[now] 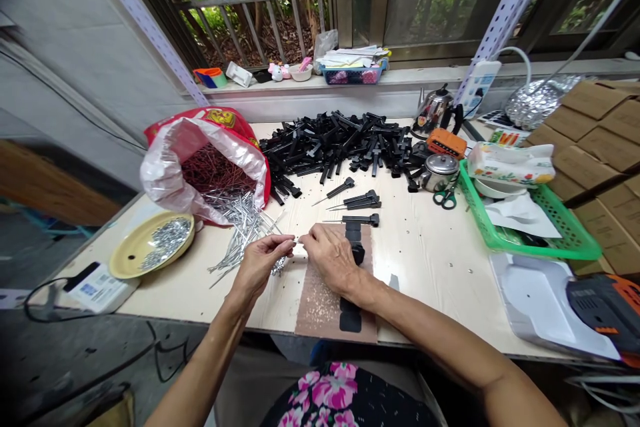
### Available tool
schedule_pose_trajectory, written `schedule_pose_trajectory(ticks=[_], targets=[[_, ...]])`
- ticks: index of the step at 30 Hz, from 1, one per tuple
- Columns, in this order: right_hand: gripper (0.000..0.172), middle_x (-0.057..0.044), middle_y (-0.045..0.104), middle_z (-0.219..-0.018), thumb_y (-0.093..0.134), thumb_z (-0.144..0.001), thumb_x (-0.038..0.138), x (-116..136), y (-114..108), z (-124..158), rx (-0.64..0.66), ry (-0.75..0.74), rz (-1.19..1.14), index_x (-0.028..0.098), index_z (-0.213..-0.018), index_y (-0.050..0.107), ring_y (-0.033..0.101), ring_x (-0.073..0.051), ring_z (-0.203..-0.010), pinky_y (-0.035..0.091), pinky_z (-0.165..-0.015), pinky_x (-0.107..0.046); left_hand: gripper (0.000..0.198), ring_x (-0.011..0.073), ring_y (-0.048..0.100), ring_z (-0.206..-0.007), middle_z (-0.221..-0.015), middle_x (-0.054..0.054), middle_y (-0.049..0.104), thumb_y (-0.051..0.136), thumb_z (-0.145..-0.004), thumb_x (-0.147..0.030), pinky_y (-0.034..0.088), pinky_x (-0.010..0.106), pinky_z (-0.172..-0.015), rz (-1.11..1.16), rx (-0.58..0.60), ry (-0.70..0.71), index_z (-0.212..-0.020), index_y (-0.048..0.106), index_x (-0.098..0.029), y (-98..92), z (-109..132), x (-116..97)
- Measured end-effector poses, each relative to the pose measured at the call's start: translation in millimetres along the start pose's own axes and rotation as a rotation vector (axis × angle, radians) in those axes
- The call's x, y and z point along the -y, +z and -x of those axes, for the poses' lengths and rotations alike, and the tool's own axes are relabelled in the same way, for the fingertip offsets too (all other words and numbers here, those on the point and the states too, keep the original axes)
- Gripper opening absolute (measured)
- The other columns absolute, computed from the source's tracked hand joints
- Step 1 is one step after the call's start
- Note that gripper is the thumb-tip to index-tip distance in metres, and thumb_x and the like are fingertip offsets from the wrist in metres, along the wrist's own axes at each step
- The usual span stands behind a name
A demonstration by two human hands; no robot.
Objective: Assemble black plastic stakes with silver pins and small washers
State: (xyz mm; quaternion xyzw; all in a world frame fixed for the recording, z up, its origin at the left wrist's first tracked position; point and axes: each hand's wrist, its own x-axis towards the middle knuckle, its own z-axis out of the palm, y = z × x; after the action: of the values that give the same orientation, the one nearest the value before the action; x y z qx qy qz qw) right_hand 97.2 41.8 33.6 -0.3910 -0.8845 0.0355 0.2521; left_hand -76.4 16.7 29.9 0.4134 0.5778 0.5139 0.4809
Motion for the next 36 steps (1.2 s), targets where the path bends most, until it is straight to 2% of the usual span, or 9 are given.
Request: schedule_pose_trajectory(ticks=[6,11,16,21,23,25,29,32,36], targets=[[0.021,-0.005,0.06,-0.083,0.044,-0.095,0.024,-1,-1,2,-0.041,0.032,0.003,0.02,-0.092,0.064,0.054,-0.016,-0.076,0.038,-0.068,-0.027,0.023,0.0122,0.058,-0.061,-0.069,0.004,0.069,0.078,-0.063,-0.031,0.046,0.024,-0.063,0.002,-0.025,-0.006,-0.08,0.074,-0.015,4.1,1,-4],[0.023,-0.006,0.059,-0.082,0.042,-0.096,0.023,-1,-2,4,-0.051,-0.007,0.001,0.018,-0.088,0.063,0.054,-0.016,-0.077,0.039,-0.07,-0.027,0.025,0.0126,0.059,-0.06,-0.067,0.003,0.069,0.079,-0.062,-0.032,0.048,0.025,-0.064,0.008,-0.003,-0.032,-0.08,0.074,-0.014,3.4,1,-3],[0.019,-0.005,0.058,-0.088,0.042,-0.096,0.024,-4,-2,3,0.043,0.102,-0.257,0.016,-0.095,0.06,0.054,-0.014,-0.073,0.041,-0.062,-0.024,0.027,0.0126,0.06,-0.062,-0.068,0.003,0.069,0.078,-0.064,-0.033,0.047,0.025,-0.065,-0.033,0.007,-0.015,-0.083,0.073,-0.013,1.2,0,-2],[0.014,-0.004,0.058,-0.09,0.046,-0.093,0.02,-11,-1,2,0.042,0.053,-0.44,0.018,-0.1,0.058,0.056,-0.014,-0.08,0.044,-0.071,-0.025,0.026,0.0116,0.06,-0.061,-0.07,0.003,0.069,0.078,-0.063,-0.032,0.047,0.024,-0.064,-0.001,-0.001,-0.028,-0.081,0.073,-0.014,2.4,1,-2],[0.011,-0.004,0.059,-0.091,0.049,-0.091,0.019,-11,-1,2,0.017,0.056,-0.419,0.017,-0.099,0.057,0.056,-0.015,-0.082,0.044,-0.072,-0.026,0.027,0.0113,0.059,-0.061,-0.071,0.003,0.069,0.078,-0.063,-0.032,0.047,0.024,-0.065,0.021,0.001,-0.034,-0.082,0.073,-0.014,3.7,2,-2],[0.009,-0.006,0.059,-0.093,0.049,-0.091,0.017,-9,-3,2,-0.003,0.042,-0.304,0.017,-0.095,0.058,0.056,-0.016,-0.084,0.044,-0.073,-0.027,0.028,0.0114,0.059,-0.061,-0.07,0.003,0.069,0.078,-0.063,-0.032,0.047,0.024,-0.064,0.035,0.003,-0.037,-0.083,0.073,-0.013,4.9,1,-2],[0.021,-0.006,0.061,-0.084,0.043,-0.095,0.022,-5,-4,3,-0.019,0.028,-0.062,0.017,-0.086,0.061,0.056,-0.017,-0.079,0.041,-0.071,-0.027,0.028,0.0114,0.059,-0.06,-0.069,0.003,0.068,0.079,-0.062,-0.032,0.047,0.025,-0.065,0.036,-0.002,-0.038,-0.082,0.073,-0.012,6.2,1,-2],[0.021,-0.005,0.061,-0.085,0.042,-0.096,0.026,-4,-2,4,0.002,0.046,-0.067,0.017,-0.093,0.06,0.055,-0.014,-0.072,0.039,-0.063,-0.025,0.028,0.0114,0.059,-0.06,-0.07,0.003,0.069,0.079,-0.062,-0.032,0.047,0.025,-0.065,0.044,-0.01,-0.043,-0.081,0.073,-0.013,6.1,0,-3],[0.02,-0.007,0.06,-0.089,0.04,-0.095,0.021,-7,-1,5,0.048,0.026,-0.105,0.016,-0.093,0.058,0.055,-0.015,-0.076,0.038,-0.063,-0.025,0.029,0.0115,0.058,-0.059,-0.068,0.003,0.068,0.079,-0.061,-0.032,0.048,0.025,-0.063,0.034,0.0,-0.058,-0.08,0.073,-0.012,5.8,1,-5]])
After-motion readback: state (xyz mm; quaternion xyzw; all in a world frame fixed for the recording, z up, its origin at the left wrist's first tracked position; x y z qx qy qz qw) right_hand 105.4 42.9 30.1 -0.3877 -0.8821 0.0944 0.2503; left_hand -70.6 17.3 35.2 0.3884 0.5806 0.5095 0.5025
